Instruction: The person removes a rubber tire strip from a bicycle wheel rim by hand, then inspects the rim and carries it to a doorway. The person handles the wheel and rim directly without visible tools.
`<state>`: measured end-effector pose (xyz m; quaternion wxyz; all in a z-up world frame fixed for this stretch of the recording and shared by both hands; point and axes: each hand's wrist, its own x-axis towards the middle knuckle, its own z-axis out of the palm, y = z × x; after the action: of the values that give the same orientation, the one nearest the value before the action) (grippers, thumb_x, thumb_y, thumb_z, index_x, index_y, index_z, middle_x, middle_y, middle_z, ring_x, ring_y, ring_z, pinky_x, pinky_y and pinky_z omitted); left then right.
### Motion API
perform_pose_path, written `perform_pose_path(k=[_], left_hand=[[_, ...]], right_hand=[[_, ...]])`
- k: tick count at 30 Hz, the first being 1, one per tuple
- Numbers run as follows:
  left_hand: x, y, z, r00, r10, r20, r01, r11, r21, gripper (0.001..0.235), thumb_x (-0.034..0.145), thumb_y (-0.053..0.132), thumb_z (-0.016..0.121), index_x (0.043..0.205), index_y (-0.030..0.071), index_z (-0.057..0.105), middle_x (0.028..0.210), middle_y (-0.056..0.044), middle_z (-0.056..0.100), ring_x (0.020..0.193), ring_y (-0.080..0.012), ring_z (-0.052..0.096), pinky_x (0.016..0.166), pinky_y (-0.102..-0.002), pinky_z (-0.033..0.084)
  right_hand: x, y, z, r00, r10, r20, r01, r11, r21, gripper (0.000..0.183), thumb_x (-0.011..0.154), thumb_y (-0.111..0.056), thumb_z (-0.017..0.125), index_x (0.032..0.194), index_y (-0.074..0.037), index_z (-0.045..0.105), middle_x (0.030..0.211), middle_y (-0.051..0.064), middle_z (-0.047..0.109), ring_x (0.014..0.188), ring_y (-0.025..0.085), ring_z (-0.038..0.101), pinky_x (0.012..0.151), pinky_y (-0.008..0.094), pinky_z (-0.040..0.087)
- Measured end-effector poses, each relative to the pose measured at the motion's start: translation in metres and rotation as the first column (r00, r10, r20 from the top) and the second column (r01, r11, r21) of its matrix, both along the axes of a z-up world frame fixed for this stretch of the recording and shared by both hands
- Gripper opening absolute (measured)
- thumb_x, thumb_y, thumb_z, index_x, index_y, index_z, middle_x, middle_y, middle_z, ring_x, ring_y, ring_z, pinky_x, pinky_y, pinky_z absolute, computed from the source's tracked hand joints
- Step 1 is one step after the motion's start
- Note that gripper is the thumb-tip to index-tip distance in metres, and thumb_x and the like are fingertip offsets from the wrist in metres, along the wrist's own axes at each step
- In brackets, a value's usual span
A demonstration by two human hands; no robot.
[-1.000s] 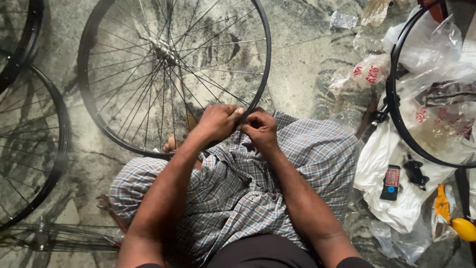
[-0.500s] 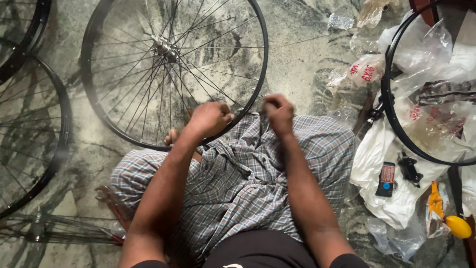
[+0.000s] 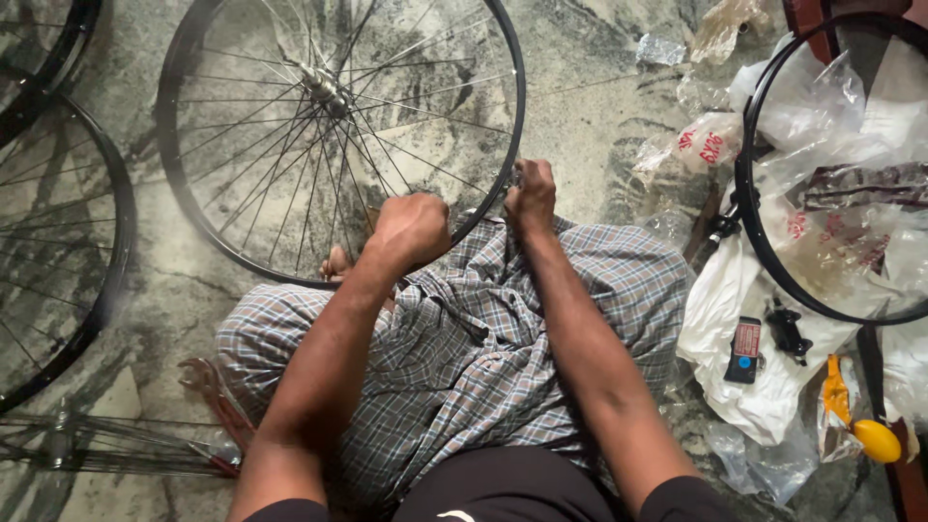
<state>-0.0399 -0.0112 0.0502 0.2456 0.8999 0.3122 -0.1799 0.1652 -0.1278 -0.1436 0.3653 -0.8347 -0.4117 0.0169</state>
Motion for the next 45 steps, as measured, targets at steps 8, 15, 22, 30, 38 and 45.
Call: perform_pose_path(k=[8,15,22,30,38,45], left_hand=[[0.009,0.005,0.006,0.993,-0.014,-0.120,0.014,1.000,0.000,0.023,0.080,0.023,0.068,0.092,0.006,0.078,0.097,-0.021,0.073,0.096,-0.0353,0.072,0.084,-0.044,0.058],[-0.014,0.013,-0.006,0.996,0.082,-0.024,-0.078,0.990,0.113,0.022,0.089,0.013,0.062,0.100,0.007,0.079,0.106,-0.019,0.075,0.100,-0.0339,0.073,0.088,-0.046,0.057],[-0.032,0.017,-0.017,0.994,0.051,-0.097,-0.013,0.934,0.356,0.025,0.088,0.008,0.060,0.111,0.010,0.070,0.120,-0.014,0.061,0.115,-0.0292,0.055,0.098,-0.051,0.037],[-0.030,0.015,-0.008,0.990,0.029,-0.138,0.018,0.945,0.327,0.022,0.102,0.010,0.056,0.118,0.014,0.071,0.102,-0.010,0.069,0.105,-0.0241,0.061,0.102,-0.049,0.031],[-0.044,0.012,0.019,0.999,-0.048,0.024,0.041,0.974,0.223,0.013,0.087,0.019,0.072,0.098,0.018,0.079,0.101,-0.010,0.062,0.094,-0.0226,0.057,0.096,-0.046,0.034],[-0.020,-0.012,-0.017,0.862,-0.087,0.499,-0.142,0.905,0.402,0.016,0.082,0.025,0.076,0.079,0.009,0.076,0.099,-0.017,0.066,0.097,-0.0290,0.058,0.083,-0.046,0.047]], right_hand=[[-0.031,-0.005,0.002,0.977,0.206,0.053,-0.191,0.959,-0.211,0.066,0.097,-0.024,0.065,0.152,0.002,0.040,0.160,0.034,0.026,0.145,0.056,0.025,0.121,0.062,0.021],[-0.031,-0.005,0.009,0.898,0.404,0.175,-0.337,0.886,-0.319,0.067,0.093,-0.017,0.061,0.155,-0.001,0.042,0.160,0.032,0.033,0.149,0.052,0.026,0.125,0.055,0.024],[-0.032,-0.017,0.028,0.887,0.442,0.134,-0.322,0.801,-0.505,0.027,0.087,0.000,0.060,0.113,0.006,0.066,0.125,0.023,0.061,0.122,0.042,0.058,0.099,0.044,0.055],[-0.010,0.001,0.030,0.933,0.358,0.046,-0.308,0.856,-0.416,0.028,0.075,0.000,0.063,0.101,-0.002,0.072,0.111,0.020,0.066,0.099,0.042,0.063,0.085,0.048,0.056],[0.000,0.004,-0.002,0.965,0.244,-0.100,-0.262,0.933,-0.246,0.008,0.083,-0.007,0.070,0.088,-0.001,0.068,0.085,0.024,0.066,0.081,0.043,0.066,0.071,0.049,0.056],[0.070,-0.014,-0.028,0.476,0.056,-0.877,0.282,0.935,0.213,0.007,0.081,-0.001,0.065,0.084,-0.006,0.068,0.074,0.012,0.068,0.066,0.025,0.070,0.059,0.038,0.057]])
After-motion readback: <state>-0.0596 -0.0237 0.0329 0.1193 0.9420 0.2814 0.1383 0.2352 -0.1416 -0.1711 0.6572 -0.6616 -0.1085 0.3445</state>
